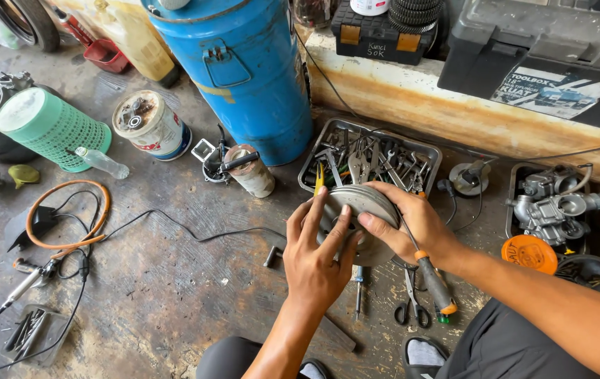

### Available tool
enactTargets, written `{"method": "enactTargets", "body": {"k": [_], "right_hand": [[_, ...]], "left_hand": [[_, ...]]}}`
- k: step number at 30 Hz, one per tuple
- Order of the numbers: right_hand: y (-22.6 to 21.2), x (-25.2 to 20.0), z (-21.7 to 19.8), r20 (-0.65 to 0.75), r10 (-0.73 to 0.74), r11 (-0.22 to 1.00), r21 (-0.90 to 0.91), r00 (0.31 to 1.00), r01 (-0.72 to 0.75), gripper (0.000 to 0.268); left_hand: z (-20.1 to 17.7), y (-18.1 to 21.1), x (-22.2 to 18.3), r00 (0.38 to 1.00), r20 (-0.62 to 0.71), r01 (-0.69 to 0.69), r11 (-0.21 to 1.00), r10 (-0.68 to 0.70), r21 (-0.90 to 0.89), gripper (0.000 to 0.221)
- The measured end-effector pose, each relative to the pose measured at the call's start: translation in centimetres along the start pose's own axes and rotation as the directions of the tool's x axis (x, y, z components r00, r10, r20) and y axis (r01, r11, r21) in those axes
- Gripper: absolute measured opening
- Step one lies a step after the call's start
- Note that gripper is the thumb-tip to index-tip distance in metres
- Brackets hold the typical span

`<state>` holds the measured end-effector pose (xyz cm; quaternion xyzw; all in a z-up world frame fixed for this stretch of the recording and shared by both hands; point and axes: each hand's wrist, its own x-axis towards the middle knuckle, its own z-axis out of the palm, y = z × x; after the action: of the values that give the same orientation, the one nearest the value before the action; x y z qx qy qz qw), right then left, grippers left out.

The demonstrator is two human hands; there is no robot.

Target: Repairing and cleaning motorcycle engine components using various hand tools.

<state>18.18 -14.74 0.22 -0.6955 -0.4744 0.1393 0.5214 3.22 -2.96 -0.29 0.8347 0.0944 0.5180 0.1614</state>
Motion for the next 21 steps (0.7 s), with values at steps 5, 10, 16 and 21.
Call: {"method": "enactTargets", "body": {"k": [5, 10, 16, 21], "right_hand": [[0.4, 0.1, -0.3, 0.004, -0.013, 1.000, 0.004, 1.000, 0.013, 0.051], [0.0, 0.4, -0.2, 0.024, -0.012, 0.999, 0.044, 1.000, 0.011, 0.053], [0.1, 0.5, -0.1, 0.041, -0.013, 0.999, 0.050, 0.999, 0.011, 0.053], [-0.4, 0.4, -0.2, 0.067, 0.026, 0.997, 0.071, 0.997, -0.031, 0.055]], "left_hand": [[0.1, -0.3, 0.2, 0.999, -0.016, 0.034, 0.999, -0.034, -0.039, 0.021], [0.1, -1.0, -0.1, 0.981, -0.045, 0.180, 0.966, -0.191, -0.186, 0.006], [-0.5, -0.6, 0.3, 0.979, -0.026, 0.194, 0.963, -0.202, -0.188, 0.012], [-0.8, -0.3, 0.1, 0.875, 0.075, 0.474, 0.814, -0.479, -0.335, 0.035]]}}
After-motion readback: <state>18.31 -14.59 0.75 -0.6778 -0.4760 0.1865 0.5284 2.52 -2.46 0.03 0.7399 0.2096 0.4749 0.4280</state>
